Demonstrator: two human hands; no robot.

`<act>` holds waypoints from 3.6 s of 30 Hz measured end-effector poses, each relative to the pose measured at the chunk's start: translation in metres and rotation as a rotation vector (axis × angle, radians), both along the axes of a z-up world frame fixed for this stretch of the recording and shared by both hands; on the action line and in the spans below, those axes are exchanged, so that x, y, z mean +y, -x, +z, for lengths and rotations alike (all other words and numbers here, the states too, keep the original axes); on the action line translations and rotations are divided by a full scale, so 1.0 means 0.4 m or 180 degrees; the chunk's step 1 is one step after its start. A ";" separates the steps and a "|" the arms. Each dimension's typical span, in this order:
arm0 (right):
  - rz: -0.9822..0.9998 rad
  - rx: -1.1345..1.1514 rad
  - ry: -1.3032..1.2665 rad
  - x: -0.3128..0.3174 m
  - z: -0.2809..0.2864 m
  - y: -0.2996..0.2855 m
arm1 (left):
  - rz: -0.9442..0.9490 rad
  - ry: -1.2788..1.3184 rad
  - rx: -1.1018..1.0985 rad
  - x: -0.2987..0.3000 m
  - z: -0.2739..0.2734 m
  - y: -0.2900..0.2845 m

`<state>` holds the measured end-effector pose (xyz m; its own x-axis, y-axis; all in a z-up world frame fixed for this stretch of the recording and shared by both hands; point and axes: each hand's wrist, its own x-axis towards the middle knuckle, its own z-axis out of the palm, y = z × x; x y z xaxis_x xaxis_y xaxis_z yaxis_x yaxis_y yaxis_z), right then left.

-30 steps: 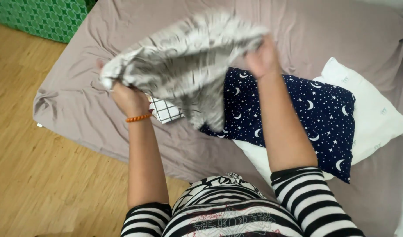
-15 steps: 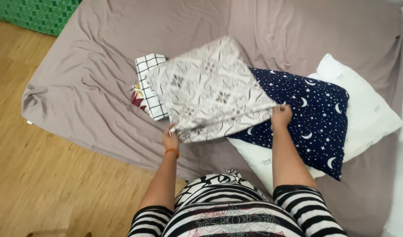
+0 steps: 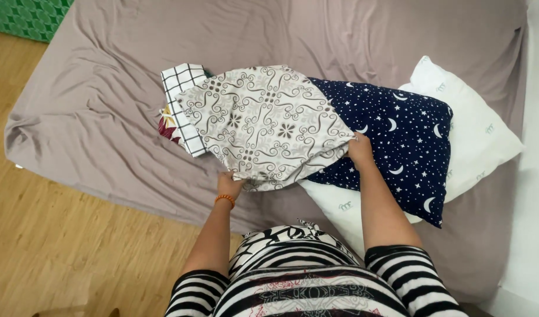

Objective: The person inserts a pillow into a dark blue pillowcase with a moon and star pattern on a bed. They then pick up a white pillowcase and place it on a nearby white chair. Finally, they pick up a patterned pillowcase and attempt to insert the pillow into it.

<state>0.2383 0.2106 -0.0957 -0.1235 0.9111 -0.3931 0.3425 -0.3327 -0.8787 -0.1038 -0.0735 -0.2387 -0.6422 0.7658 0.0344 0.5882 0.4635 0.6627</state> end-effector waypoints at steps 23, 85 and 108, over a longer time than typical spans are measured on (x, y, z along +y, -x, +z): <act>0.0638 0.2302 -0.0045 0.117 0.420 0.420 | 0.1715 -0.3594 -0.1429 0.206 0.444 0.218; 0.0618 -0.3001 -0.2432 -0.099 0.509 -0.532 | 0.1592 -0.1124 -0.2071 0.245 0.195 -0.257; 0.3344 -0.3058 -0.1679 -0.290 0.297 -0.145 | -0.0052 0.0032 -0.0705 0.281 0.244 -0.576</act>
